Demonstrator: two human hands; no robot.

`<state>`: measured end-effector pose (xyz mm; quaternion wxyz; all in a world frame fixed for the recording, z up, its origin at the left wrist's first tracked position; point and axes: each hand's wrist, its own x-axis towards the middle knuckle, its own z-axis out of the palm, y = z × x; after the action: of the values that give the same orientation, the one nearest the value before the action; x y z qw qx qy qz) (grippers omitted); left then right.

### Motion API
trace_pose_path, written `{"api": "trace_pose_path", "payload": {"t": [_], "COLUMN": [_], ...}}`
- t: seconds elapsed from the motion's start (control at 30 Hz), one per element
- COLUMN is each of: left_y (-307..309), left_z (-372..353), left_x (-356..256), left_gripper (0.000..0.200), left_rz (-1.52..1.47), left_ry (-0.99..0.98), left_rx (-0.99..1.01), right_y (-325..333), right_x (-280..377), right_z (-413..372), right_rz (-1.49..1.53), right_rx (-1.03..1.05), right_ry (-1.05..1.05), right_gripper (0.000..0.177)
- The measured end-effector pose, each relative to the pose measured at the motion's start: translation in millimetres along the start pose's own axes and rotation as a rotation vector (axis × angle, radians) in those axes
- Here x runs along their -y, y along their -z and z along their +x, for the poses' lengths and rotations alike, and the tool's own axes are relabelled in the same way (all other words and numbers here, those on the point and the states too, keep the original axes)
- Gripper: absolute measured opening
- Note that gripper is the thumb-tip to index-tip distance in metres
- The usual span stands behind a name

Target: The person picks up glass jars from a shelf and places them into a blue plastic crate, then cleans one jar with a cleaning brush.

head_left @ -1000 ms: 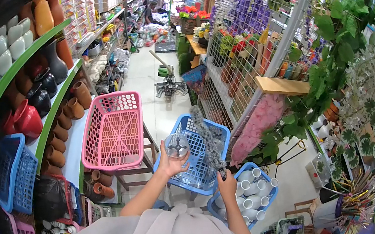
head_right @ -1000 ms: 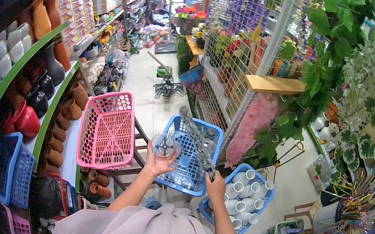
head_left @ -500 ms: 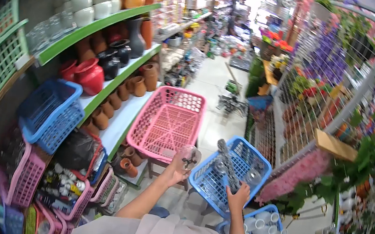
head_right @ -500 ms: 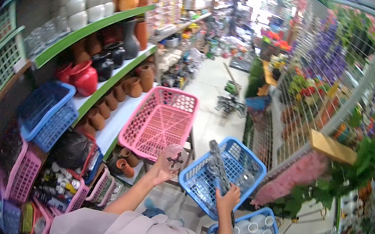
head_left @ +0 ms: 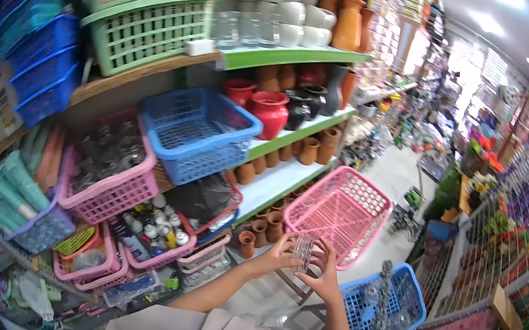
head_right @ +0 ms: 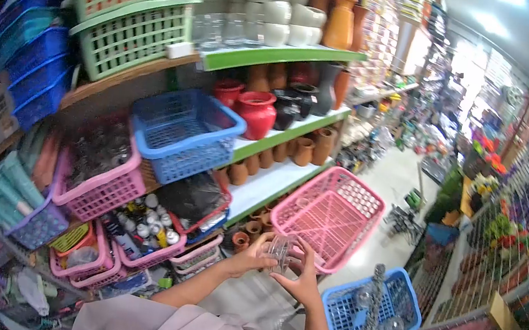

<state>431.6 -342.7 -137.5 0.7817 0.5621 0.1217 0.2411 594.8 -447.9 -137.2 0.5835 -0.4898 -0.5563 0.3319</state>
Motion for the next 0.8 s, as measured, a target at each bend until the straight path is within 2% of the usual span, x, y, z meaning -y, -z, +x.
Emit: {"api": "trace_pose_path", "payload": {"t": [0.1, 0.13, 0.17, 0.23, 0.27, 0.3, 0.37, 0.4, 0.43, 0.47, 0.5, 0.53, 0.63, 0.67, 0.73, 0.8], "left_y": [42.9, 56.3, 65.7, 90.3, 100.6, 106.5, 105.6, 111.6, 118.1, 130.6, 136.5, 147.3, 174.9, 184.6, 201.6, 222.5], "left_z": [-39.7, -54.5, -74.6, -107.1, -127.4, -146.1, -183.1, -203.8, -222.4, -236.6, -250.3, -262.9, -289.4, -296.0, -307.9, -314.1], "left_x": [-19.4, -28.9, -55.7, -83.6, -101.7, -120.6, -164.7, -184.5, -197.4, -208.3, -226.8, -245.1, -276.8, -282.4, -288.1, -279.3], "left_gripper": [0.089, 0.081, 0.078, 0.074, 0.07, 0.062, 0.045, 0.027, 0.021, 0.017, 0.015, 0.015, 0.017, 0.017, 0.021, 0.022], "left_rz": [0.066, 0.052, 0.094, 0.209, 0.24, 0.177, 0.394, 0.531, 0.438, 0.588, 0.74, 0.995, 1.433, 1.434, 1.574, 1.558], "left_ry": [-0.022, -0.048, -0.019, -0.116, -0.101, -0.113, -0.37, -0.427, -0.474, -0.581, -0.603, -0.614, -0.554, -0.556, -0.34, -0.287], "left_rx": [-0.052, -0.064, -0.051, -0.114, -0.121, -0.161, -0.247, -0.366, -0.461, -0.587, -0.724, -0.822, -1.079, -1.091, -1.193, -1.212], "right_y": [-49.1, -66.3, -82.6, -112.2, -125.3, -139.1, -161.1, -172.3, -183.5, -194.2, -203.5, -214.7, -246.3, -257.3, -280.0, -304.1], "right_x": [7.5, 10.5, 14.4, 25.1, 34.0, 43.8, 36.7, 41.9, 51.1, 64.2, 58.8, 70.7, 106.8, 117.5, 142.2, 158.4], "right_z": [25.9, 34.8, 43.3, 60.6, 67.4, 74.4, 92.9, 100.2, 107.2, 112.8, 125.5, 133.1, 158.2, 167.5, 183.8, 202.7], "right_rz": [0.068, 0.078, 0.086, 0.165, 0.214, 0.266, 0.257, 0.246, 0.236, 0.211, 0.191, 0.14, 0.064, 0.033, -0.046, -0.12], "right_rx": [0.121, 0.124, 0.124, 0.152, 0.164, 0.174, 0.214, 0.245, 0.275, 0.297, 0.336, 0.343, 0.351, 0.36, 0.37, 0.414], "right_ry": [0.026, 0.026, 0.026, 0.06, 0.036, 0.011, 0.139, 0.141, 0.143, 0.114, 0.215, 0.229, 0.326, 0.357, 0.439, 0.452], "right_gripper": [0.102, 0.101, 0.101, 0.098, 0.1, 0.102, 0.097, 0.097, 0.096, 0.095, 0.094, 0.093, 0.088, 0.087, 0.082, 0.08]}}
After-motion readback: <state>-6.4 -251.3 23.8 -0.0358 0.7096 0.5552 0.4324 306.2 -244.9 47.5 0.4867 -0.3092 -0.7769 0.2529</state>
